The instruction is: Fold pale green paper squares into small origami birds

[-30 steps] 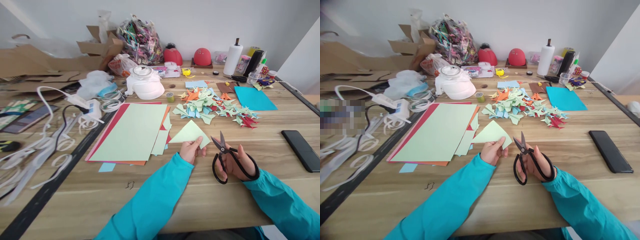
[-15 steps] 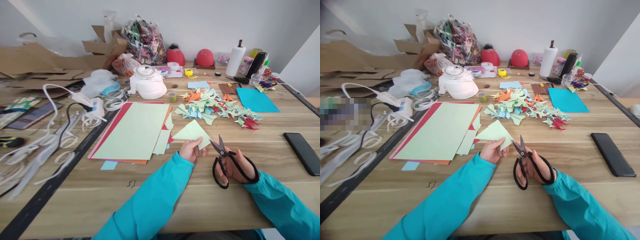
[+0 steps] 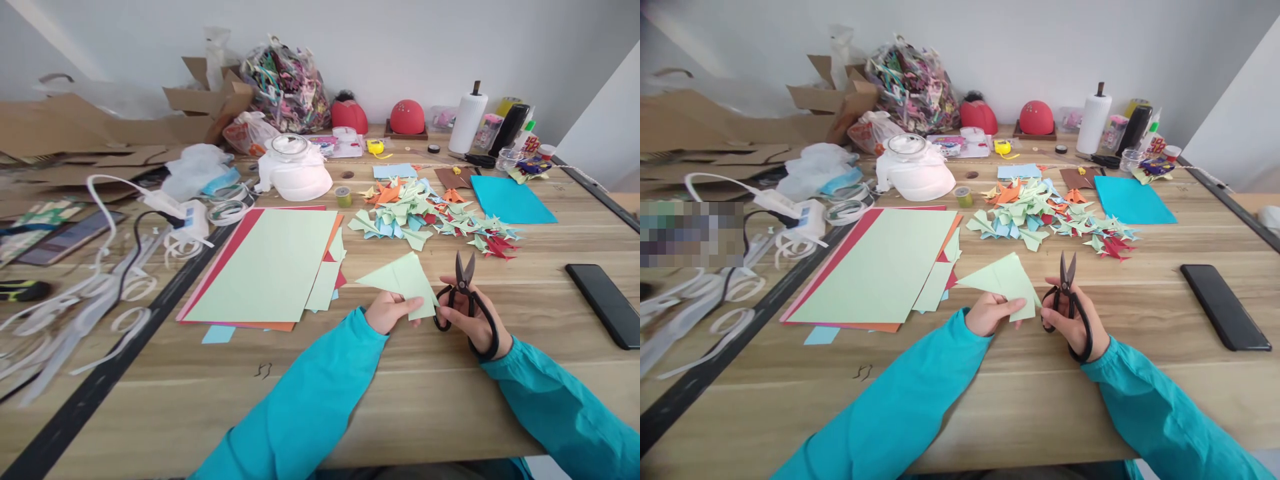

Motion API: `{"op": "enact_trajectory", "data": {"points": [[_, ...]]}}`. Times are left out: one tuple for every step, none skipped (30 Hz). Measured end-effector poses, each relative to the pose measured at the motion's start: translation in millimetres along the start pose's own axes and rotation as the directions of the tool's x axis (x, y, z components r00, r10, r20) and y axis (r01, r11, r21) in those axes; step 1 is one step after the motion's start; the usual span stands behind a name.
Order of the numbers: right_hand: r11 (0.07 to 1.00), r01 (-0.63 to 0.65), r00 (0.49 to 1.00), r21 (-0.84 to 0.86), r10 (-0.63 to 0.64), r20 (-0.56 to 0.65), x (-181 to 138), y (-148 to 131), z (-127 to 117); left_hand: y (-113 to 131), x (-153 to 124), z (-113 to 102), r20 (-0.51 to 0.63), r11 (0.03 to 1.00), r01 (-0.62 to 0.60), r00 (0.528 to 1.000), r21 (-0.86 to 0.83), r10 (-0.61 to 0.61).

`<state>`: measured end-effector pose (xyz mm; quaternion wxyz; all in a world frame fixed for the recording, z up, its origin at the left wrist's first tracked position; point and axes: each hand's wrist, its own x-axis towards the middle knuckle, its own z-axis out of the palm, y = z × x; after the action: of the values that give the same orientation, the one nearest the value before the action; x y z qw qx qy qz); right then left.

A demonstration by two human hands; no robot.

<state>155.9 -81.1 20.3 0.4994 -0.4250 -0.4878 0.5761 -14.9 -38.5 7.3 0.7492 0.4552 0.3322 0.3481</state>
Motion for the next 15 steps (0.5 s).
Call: {"op": "enact_trajectory", "data": {"points": [[1.000,-0.006,1.000,-0.002,0.006,0.000,-0.1,-0.6,0.6,1.1,-1.3,0.9,0.031,0.999,0.021,0.999,0.025,-0.021],[1.000,-0.011,1.000,-0.005,0.011,-0.002,-0.2,-1.0,0.9,2.1,-2.4,1.6,0.062,0.998,0.040,0.997,0.038,-0.042],[1.000,-0.013,1.000,-0.009,0.013,-0.006,-0.3,-1.3,0.9,2.8,-3.1,2.1,0.087,0.998,0.050,0.995,0.041,-0.053],[1.000,-0.013,1.000,-0.014,0.013,-0.009,-0.4,-1.3,0.6,3.1,-3.5,2.4,0.107,0.998,0.054,0.993,0.041,-0.058],[1.000,-0.014,1.000,-0.019,0.014,-0.009,-0.3,-1.1,0.0,3.2,-3.5,2.4,0.124,0.997,0.056,0.990,0.047,-0.061],[1.000,-0.013,1.000,-0.023,0.013,-0.008,-0.1,-0.6,-0.7,2.9,-3.3,2.3,0.133,0.997,0.055,0.989,0.060,-0.062],[1.000,-0.016,1.000,-0.027,0.016,0.002,0.1,0.1,-1.5,2.6,-2.9,2.0,0.131,0.996,0.052,0.990,0.069,-0.060],[0.999,-0.019,1.000,-0.029,0.020,0.018,0.4,0.9,-2.3,2.4,-2.5,1.8,0.122,0.996,0.041,0.991,0.075,-0.050],[1.000,-0.015,1.000,-0.027,0.016,0.023,0.7,1.8,-3.1,2.1,-2.0,1.7,0.117,0.996,0.034,0.992,0.086,-0.044],[1.000,-0.015,1.000,-0.020,0.015,0.025,1.1,2.6,-3.6,1.9,-1.5,1.7,0.110,0.995,0.028,0.993,0.093,-0.038],[1.000,-0.009,1.000,-0.015,0.010,0.026,1.4,3.2,-4.1,1.7,-1.1,1.7,0.109,0.994,0.027,0.993,0.106,-0.039],[1.000,-0.006,1.000,-0.012,0.006,0.028,1.9,3.8,-4.5,1.4,-0.5,1.9,0.111,0.993,0.031,0.993,0.116,-0.044],[1.000,-0.005,0.999,-0.012,0.005,0.032,2.4,4.3,-4.9,1.0,0.2,1.9,0.110,0.992,0.036,0.993,0.123,-0.050],[1.000,-0.006,0.999,-0.011,0.006,0.031,3.2,4.6,-5.4,0.4,1.0,1.8,0.102,0.991,0.043,0.993,0.129,-0.056],[1.000,-0.008,1.000,-0.009,0.008,0.029,4.1,4.9,-6.1,-0.1,1.9,1.2,0.083,0.991,0.047,0.995,0.128,-0.058]]}}
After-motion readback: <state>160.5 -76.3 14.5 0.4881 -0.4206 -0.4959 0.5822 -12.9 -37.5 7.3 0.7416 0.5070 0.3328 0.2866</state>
